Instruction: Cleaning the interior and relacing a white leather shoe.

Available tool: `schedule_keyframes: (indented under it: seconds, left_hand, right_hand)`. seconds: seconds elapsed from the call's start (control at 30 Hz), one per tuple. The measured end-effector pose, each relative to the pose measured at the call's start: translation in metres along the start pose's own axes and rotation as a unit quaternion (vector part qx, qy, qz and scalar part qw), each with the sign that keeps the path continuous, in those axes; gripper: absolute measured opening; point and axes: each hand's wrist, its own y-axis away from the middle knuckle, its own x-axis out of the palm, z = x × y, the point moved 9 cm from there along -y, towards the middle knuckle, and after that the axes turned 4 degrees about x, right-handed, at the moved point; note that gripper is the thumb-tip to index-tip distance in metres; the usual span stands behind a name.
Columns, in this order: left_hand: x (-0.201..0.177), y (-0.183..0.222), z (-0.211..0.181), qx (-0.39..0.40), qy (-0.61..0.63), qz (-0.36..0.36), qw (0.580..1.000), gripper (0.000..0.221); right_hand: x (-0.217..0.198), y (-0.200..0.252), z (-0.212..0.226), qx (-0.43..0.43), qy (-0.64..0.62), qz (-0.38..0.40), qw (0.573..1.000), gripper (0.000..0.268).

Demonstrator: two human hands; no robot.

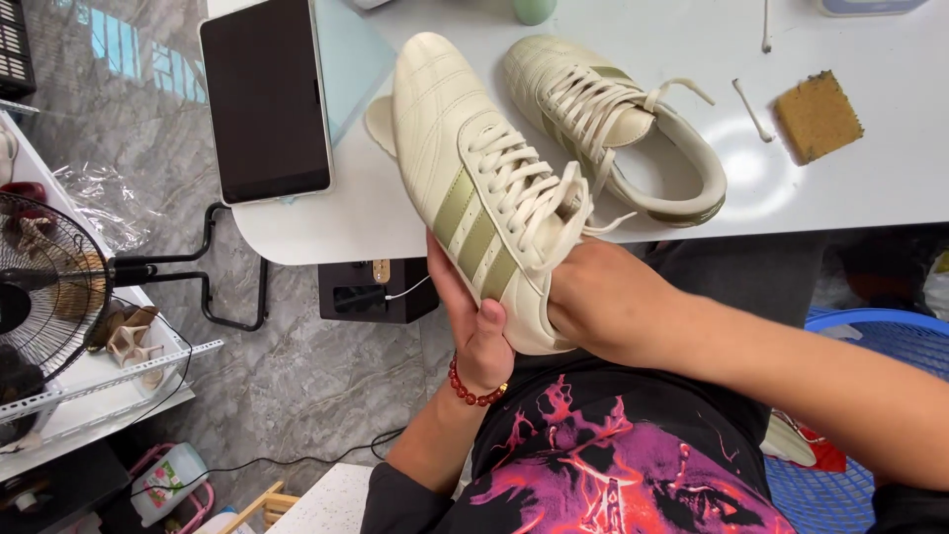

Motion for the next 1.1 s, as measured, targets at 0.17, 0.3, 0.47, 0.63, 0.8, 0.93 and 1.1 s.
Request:
schedule_keyframes:
  seconds: [0.17, 0.3, 0.47, 0.63, 0.8, 0.93, 1.1]
  left_hand:
    - [-0.007, 0.002, -0.004, 0.058, -0.048, -0.002, 0.997, 0.109]
    - [-0.007, 0.008, 0.002, 0.047, -0.065, 0.040, 0.996, 0.109]
    - [-0.012, -0.003, 0.010, 0.012, -0.035, 0.083, 0.996, 0.110]
    - [-0.014, -0.024, 0.011, -0.072, 0.252, 0.071, 0.962, 0.106]
    - [-0.010, -0.018, 0.034, -0.110, 0.287, 0.061, 0.950, 0.101]
    - [-0.005, -0.017, 0.044, -0.140, 0.298, 0.029, 0.944, 0.102]
    - [-0.005, -0.016, 0.033, -0.060, 0.249, 0.027, 0.966, 0.104]
  right_hand:
    - [0.007, 0.020, -0.037, 0.133, 0.026, -0.073, 0.988, 0.024]
    - [0.001, 0.012, -0.018, 0.041, -0.041, -0.094, 0.994, 0.030]
    - [0.017, 0.028, -0.027, 0.020, -0.048, -0.083, 0.995, 0.036]
    - [0.034, 0.041, -0.010, -0.043, 0.092, -0.087, 0.991, 0.042]
    - [0.020, 0.024, 0.020, -0.059, 0.105, -0.084, 0.989, 0.048]
    - [0.023, 0.035, 0.003, -0.047, 0.068, -0.070, 0.994, 0.048]
    - [0.031, 0.054, -0.056, 0.107, -0.116, -0.090, 0.983, 0.032]
